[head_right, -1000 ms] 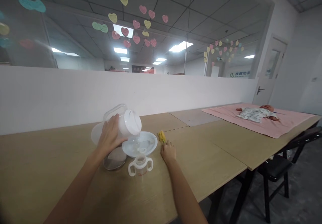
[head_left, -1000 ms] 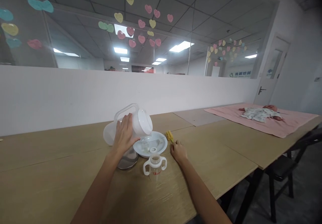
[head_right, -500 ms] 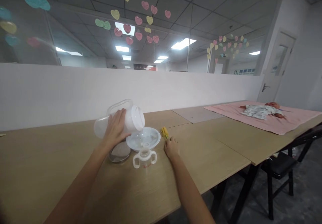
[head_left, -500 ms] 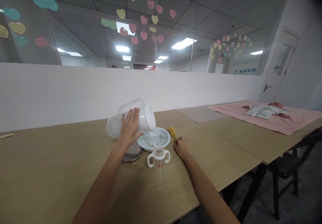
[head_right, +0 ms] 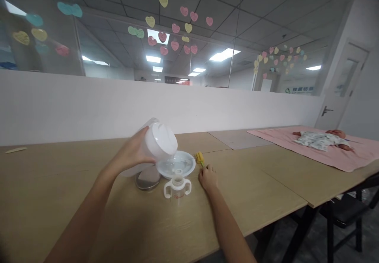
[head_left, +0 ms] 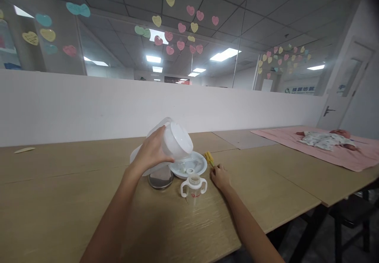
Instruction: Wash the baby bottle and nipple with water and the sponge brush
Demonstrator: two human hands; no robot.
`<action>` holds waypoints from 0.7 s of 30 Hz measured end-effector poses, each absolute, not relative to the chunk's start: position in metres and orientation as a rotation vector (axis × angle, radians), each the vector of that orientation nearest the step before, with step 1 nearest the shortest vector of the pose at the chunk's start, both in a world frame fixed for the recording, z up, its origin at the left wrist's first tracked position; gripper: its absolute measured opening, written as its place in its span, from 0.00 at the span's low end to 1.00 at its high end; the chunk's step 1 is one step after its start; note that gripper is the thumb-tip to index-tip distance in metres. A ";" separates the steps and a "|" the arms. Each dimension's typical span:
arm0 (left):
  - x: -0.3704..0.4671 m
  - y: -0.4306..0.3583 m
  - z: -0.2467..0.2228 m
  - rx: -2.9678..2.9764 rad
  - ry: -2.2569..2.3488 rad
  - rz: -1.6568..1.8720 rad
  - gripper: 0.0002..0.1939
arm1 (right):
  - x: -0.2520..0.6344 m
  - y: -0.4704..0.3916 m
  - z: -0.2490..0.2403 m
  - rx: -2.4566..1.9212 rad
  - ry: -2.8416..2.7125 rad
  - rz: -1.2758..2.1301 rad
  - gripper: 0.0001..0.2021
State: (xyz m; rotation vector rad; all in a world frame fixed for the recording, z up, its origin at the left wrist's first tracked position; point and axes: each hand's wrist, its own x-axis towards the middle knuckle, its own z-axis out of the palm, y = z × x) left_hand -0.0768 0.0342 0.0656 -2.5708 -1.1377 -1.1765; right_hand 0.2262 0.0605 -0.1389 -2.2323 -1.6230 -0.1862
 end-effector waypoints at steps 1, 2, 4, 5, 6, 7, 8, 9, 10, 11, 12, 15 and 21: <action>-0.077 0.026 0.070 -2.608 -1.105 -1.076 0.53 | 0.226 0.060 -0.139 -2.235 -1.622 -0.189 0.15; -0.076 0.017 0.073 -2.603 -1.094 -1.006 0.53 | 0.226 0.060 -0.139 -2.240 -1.620 -0.192 0.15; -0.072 0.004 0.077 -2.567 -1.069 -0.901 0.54 | 0.226 0.060 -0.138 -2.250 -1.616 -0.195 0.15; -0.069 -0.001 0.077 -2.552 -1.046 -0.861 0.54 | 0.226 0.060 -0.138 -2.249 -1.618 -0.194 0.15; -0.066 -0.004 0.077 -2.547 -1.017 -0.823 0.54 | 0.226 0.060 -0.138 -2.247 -1.620 -0.190 0.15; -0.064 -0.006 0.077 -2.547 -0.986 -0.791 0.54 | 0.226 0.060 -0.138 -2.244 -1.622 -0.184 0.15; -0.062 -0.007 0.076 -2.549 -0.960 -0.764 0.54 | 0.226 0.060 -0.138 -2.240 -1.622 -0.177 0.15; -0.060 -0.007 0.076 -2.547 -0.945 -0.745 0.54 | 0.226 0.060 -0.138 -2.235 -1.623 -0.172 0.15; -0.058 -0.007 0.075 -2.541 -0.940 -0.734 0.54 | 0.226 0.060 -0.138 -2.229 -1.623 -0.172 0.15; -0.057 -0.006 0.074 -2.531 -0.942 -0.728 0.55 | 0.226 0.060 -0.138 -2.226 -1.623 -0.173 0.15; -0.056 -0.006 0.073 -2.523 -0.948 -0.723 0.56 | 0.226 0.061 -0.138 -2.224 -1.623 -0.175 0.15; -0.052 -0.004 0.070 -2.508 -0.968 -0.694 0.57 | 0.226 0.061 -0.139 -2.223 -1.628 -0.184 0.15; -0.055 0.002 0.067 -2.540 -0.933 -0.684 0.53 | 0.228 0.062 -0.139 -2.212 -1.649 -0.187 0.14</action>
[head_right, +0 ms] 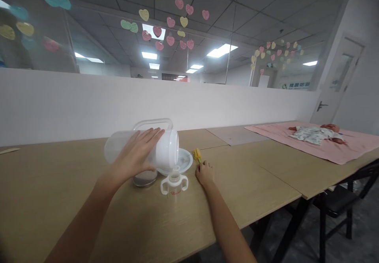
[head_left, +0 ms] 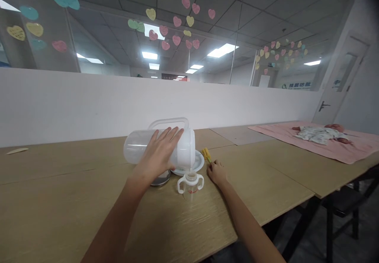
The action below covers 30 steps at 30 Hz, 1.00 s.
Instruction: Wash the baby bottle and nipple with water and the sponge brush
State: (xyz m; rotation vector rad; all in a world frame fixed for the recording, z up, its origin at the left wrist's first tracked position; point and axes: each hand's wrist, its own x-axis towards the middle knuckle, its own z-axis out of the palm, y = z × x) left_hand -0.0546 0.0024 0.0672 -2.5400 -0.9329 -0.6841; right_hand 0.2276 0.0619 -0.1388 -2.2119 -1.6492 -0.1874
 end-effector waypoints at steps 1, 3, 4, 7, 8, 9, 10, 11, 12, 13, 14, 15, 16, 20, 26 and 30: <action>-0.058 0.004 0.069 -2.565 -0.940 -0.694 0.53 | 0.228 0.062 -0.139 -2.213 -1.648 -0.187 0.14; -0.069 0.008 0.073 -2.626 -0.971 -0.750 0.54 | 0.228 0.062 -0.139 -2.213 -1.651 -0.186 0.14; -0.075 0.010 0.076 -2.652 -0.989 -0.798 0.54 | 0.228 0.063 -0.140 -2.213 -1.654 -0.188 0.15; -0.093 0.016 0.085 -2.651 -1.073 -0.986 0.55 | 0.228 0.063 -0.141 -2.217 -1.650 -0.200 0.15; -0.098 0.018 0.087 -2.605 -1.141 -1.050 0.57 | 0.228 0.064 -0.141 -2.217 -1.646 -0.202 0.15; -0.102 0.021 0.088 -2.530 -1.234 -1.113 0.58 | 0.228 0.064 -0.142 -2.216 -1.644 -0.202 0.15; -0.105 0.024 0.088 -2.431 -1.344 -1.173 0.60 | 0.228 0.064 -0.142 -2.214 -1.644 -0.203 0.15; -0.107 0.027 0.087 -2.316 -1.453 -1.227 0.61 | 0.228 0.063 -0.143 -2.210 -1.647 -0.204 0.15; -0.109 0.032 0.084 -2.201 -1.545 -1.269 0.62 | 0.228 0.063 -0.143 -2.207 -1.651 -0.205 0.15; -0.111 0.037 0.081 -2.105 -1.612 -1.297 0.62 | 0.228 0.063 -0.143 -2.207 -1.654 -0.205 0.15; -0.113 0.042 0.076 -2.036 -1.653 -1.311 0.61 | 0.228 0.063 -0.144 -2.210 -1.657 -0.203 0.15; -0.115 0.047 0.071 -1.994 -1.677 -1.315 0.60 | 0.228 0.063 -0.144 -2.212 -1.660 -0.198 0.15; -0.118 0.053 0.066 -1.977 -1.688 -1.314 0.59 | 0.229 0.063 -0.144 -2.214 -1.664 -0.194 0.15; -0.131 0.072 0.048 -1.993 -1.731 -1.350 0.53 | 0.229 0.063 -0.144 -2.206 -1.677 -0.193 0.15; -0.134 0.082 0.038 -1.989 -1.839 -1.444 0.49 | 0.229 0.061 -0.142 -2.212 -1.663 -0.193 0.14; -0.134 0.084 0.036 -1.912 -1.951 -1.502 0.51 | 0.228 0.060 -0.142 -2.205 -1.673 -0.198 0.15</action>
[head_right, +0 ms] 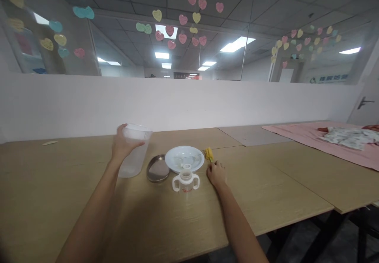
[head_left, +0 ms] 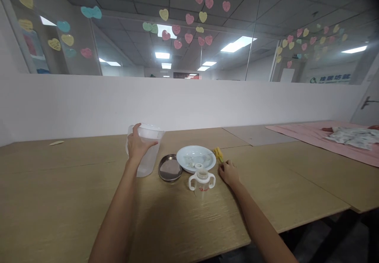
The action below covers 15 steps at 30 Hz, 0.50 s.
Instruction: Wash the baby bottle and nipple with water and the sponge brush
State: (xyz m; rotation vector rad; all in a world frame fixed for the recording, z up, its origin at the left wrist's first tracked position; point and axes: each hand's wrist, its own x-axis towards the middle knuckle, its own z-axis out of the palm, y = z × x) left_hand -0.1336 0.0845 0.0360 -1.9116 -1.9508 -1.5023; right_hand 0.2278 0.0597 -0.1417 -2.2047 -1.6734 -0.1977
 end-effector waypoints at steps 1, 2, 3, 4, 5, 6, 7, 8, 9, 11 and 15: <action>-0.134 0.085 0.035 -1.895 -1.974 -1.509 0.51 | 0.228 0.059 -0.142 -2.201 -1.675 -0.200 0.15; -0.135 0.086 0.034 -1.883 -1.990 -1.516 0.51 | 0.228 0.059 -0.142 -2.196 -1.674 -0.201 0.15; -0.136 0.088 0.033 -1.871 -2.000 -1.524 0.51 | 0.227 0.059 -0.142 -2.192 -1.674 -0.200 0.15; -0.137 0.089 0.032 -1.859 -2.007 -1.535 0.52 | 0.228 0.059 -0.142 -2.188 -1.673 -0.199 0.15; -0.137 0.090 0.031 -1.845 -2.010 -1.549 0.52 | 0.228 0.060 -0.143 -2.185 -1.671 -0.197 0.15; -0.138 0.091 0.030 -1.832 -2.010 -1.562 0.52 | 0.228 0.060 -0.144 -2.183 -1.668 -0.195 0.15; -0.138 0.092 0.029 -1.822 -2.014 -1.573 0.52 | 0.229 0.061 -0.144 -2.181 -1.664 -0.196 0.15; -0.138 0.092 0.028 -1.818 -2.019 -1.579 0.53 | 0.229 0.061 -0.145 -2.177 -1.661 -0.200 0.15; -0.138 0.093 0.027 -1.822 -2.024 -1.579 0.53 | 0.230 0.062 -0.146 -2.169 -1.659 -0.200 0.15; -0.139 0.094 0.026 -1.848 -2.039 -1.554 0.53 | 0.231 0.064 -0.147 -2.141 -1.664 -0.188 0.14; -0.142 0.094 0.027 -1.888 -2.073 -1.448 0.54 | 0.231 0.067 -0.148 -2.071 -1.661 -0.124 0.12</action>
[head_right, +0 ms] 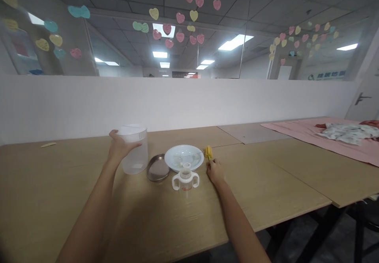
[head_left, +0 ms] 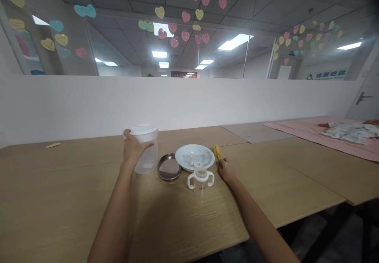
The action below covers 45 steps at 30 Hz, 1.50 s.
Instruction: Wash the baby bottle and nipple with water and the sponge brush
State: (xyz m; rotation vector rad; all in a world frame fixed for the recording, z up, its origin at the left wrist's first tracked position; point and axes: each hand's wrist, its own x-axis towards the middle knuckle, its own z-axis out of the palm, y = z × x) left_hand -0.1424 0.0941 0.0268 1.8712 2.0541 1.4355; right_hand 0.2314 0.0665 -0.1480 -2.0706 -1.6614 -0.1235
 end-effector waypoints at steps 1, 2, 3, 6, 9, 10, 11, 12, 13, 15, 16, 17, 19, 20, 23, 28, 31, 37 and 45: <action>-0.143 0.092 0.029 1.874 2.081 1.400 0.55 | 0.231 0.067 -0.148 -2.064 -1.647 -0.108 0.12; -0.143 0.088 0.033 1.871 2.118 1.350 0.55 | 0.230 0.067 -0.147 -2.064 -1.628 -0.095 0.12; -0.141 0.083 0.038 1.865 2.168 1.287 0.55 | 0.228 0.066 -0.146 -2.073 -1.601 -0.086 0.12; -0.132 0.054 0.063 1.845 2.380 1.049 0.53 | 0.225 0.065 -0.143 -2.123 -1.520 -0.058 0.13; -0.110 0.020 0.088 2.037 2.388 1.155 0.50 | 0.222 0.065 -0.139 -2.157 -1.480 -0.020 0.14; -0.099 0.012 0.093 2.135 2.307 1.240 0.47 | 0.221 0.065 -0.138 -2.159 -1.466 -0.011 0.14; -0.086 0.007 0.095 2.258 2.160 1.315 0.43 | 0.221 0.065 -0.137 -2.152 -1.440 0.002 0.15; -0.071 0.006 0.092 2.388 1.947 1.343 0.38 | 0.220 0.065 -0.136 -2.139 -1.410 0.015 0.17; -0.055 0.010 0.085 2.493 1.701 1.323 0.33 | 0.220 0.065 -0.135 -2.124 -1.380 0.027 0.18; -0.021 0.026 0.061 2.584 1.390 1.139 0.22 | 0.220 0.066 -0.133 -2.096 -1.318 0.050 0.19; -0.005 0.037 0.046 2.596 1.396 1.000 0.18 | 0.220 0.067 -0.133 -2.089 -1.276 0.064 0.19; 0.009 0.049 0.029 2.597 1.451 0.826 0.17 | 0.221 0.067 -0.132 -2.087 -1.221 0.081 0.19; 0.030 0.071 -0.001 2.596 1.433 0.669 0.15 | 0.221 0.069 -0.132 -2.071 -1.082 0.124 0.19; 0.036 0.080 -0.013 2.594 1.405 0.617 0.13 | 0.221 0.070 -0.133 -2.052 -1.015 0.142 0.19; 0.044 0.099 -0.036 2.583 1.305 0.519 0.12 | 0.221 0.074 -0.136 -1.957 -0.889 0.169 0.18; 0.048 0.114 -0.050 2.583 1.047 0.404 0.11 | 0.219 0.078 -0.141 -1.841 -0.851 0.175 0.19; 0.052 0.118 -0.056 2.516 0.996 0.470 0.12 | 0.219 0.076 -0.141 -1.814 -0.877 0.158 0.19; 0.054 0.118 -0.059 2.520 0.918 0.549 0.15 | 0.218 0.073 -0.141 -1.761 -0.856 0.128 0.19; 0.045 0.114 -0.042 2.556 1.295 0.784 0.11 | 0.213 0.069 -0.135 -1.713 -0.913 0.101 0.26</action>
